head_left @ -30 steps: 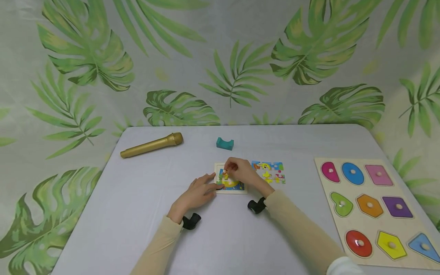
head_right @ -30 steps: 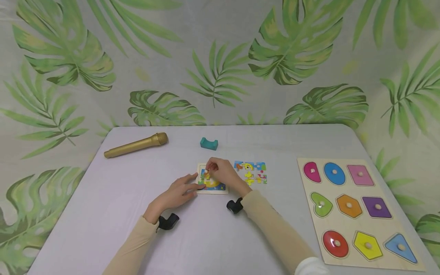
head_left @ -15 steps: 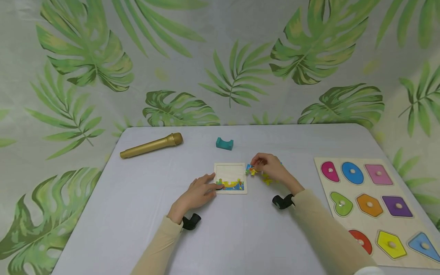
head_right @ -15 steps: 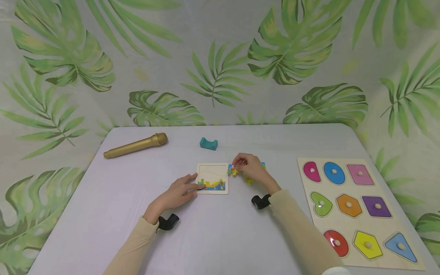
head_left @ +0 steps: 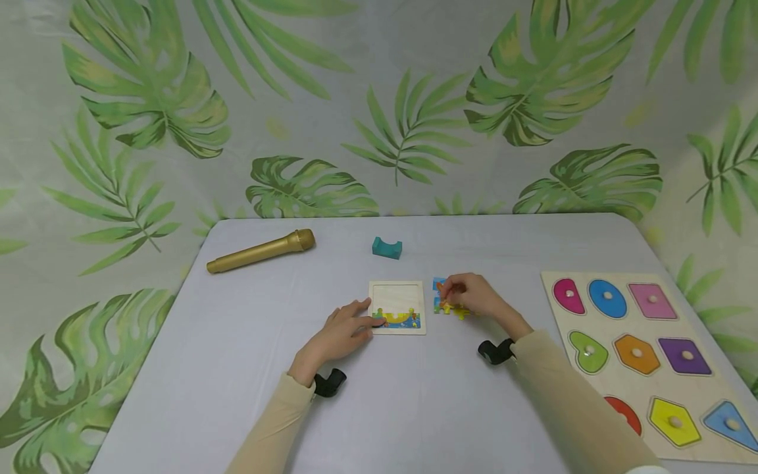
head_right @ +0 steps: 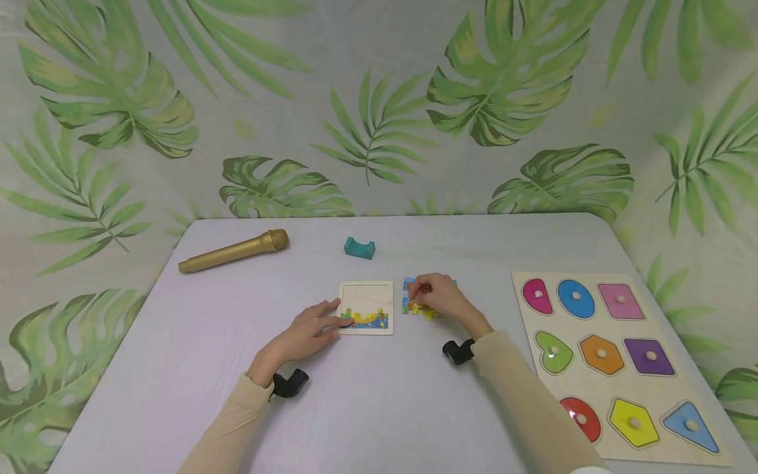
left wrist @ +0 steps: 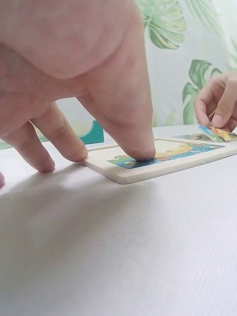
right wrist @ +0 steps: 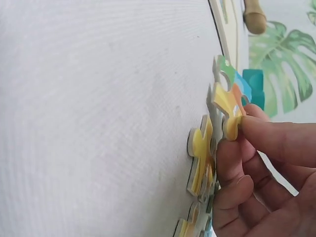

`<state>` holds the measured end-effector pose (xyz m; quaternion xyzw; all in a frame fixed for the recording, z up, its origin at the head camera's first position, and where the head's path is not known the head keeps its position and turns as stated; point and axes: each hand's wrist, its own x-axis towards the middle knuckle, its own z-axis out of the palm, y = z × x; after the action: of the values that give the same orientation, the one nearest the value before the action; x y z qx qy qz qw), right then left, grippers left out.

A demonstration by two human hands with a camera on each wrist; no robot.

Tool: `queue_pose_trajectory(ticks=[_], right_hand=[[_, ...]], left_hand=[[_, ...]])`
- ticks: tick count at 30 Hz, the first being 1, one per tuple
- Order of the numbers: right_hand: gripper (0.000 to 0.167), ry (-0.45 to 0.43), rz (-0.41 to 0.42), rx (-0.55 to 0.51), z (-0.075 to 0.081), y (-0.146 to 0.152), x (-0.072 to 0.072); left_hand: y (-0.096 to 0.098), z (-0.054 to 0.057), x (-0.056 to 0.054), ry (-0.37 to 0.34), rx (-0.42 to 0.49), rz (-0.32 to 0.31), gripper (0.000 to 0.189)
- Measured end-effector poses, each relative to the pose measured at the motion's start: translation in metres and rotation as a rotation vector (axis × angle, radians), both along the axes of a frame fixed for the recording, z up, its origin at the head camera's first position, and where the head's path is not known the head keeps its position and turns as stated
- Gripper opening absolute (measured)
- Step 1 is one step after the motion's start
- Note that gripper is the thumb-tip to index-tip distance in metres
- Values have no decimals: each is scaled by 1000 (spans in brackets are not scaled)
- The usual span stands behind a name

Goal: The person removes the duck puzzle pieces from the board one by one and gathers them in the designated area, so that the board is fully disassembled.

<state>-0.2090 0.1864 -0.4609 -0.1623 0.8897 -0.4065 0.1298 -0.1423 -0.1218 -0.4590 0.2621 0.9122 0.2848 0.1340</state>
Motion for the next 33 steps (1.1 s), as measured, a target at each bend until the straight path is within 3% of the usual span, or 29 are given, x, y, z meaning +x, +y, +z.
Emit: queue_pose_trajectory(ticks=[24, 33], right_hand=[[11, 171, 30, 101, -7, -11, 6], [11, 227, 46, 159, -7, -15, 10]], left_hand=[[1, 0, 0, -12, 3, 14, 32], [4, 1, 0, 33, -12, 20, 30]])
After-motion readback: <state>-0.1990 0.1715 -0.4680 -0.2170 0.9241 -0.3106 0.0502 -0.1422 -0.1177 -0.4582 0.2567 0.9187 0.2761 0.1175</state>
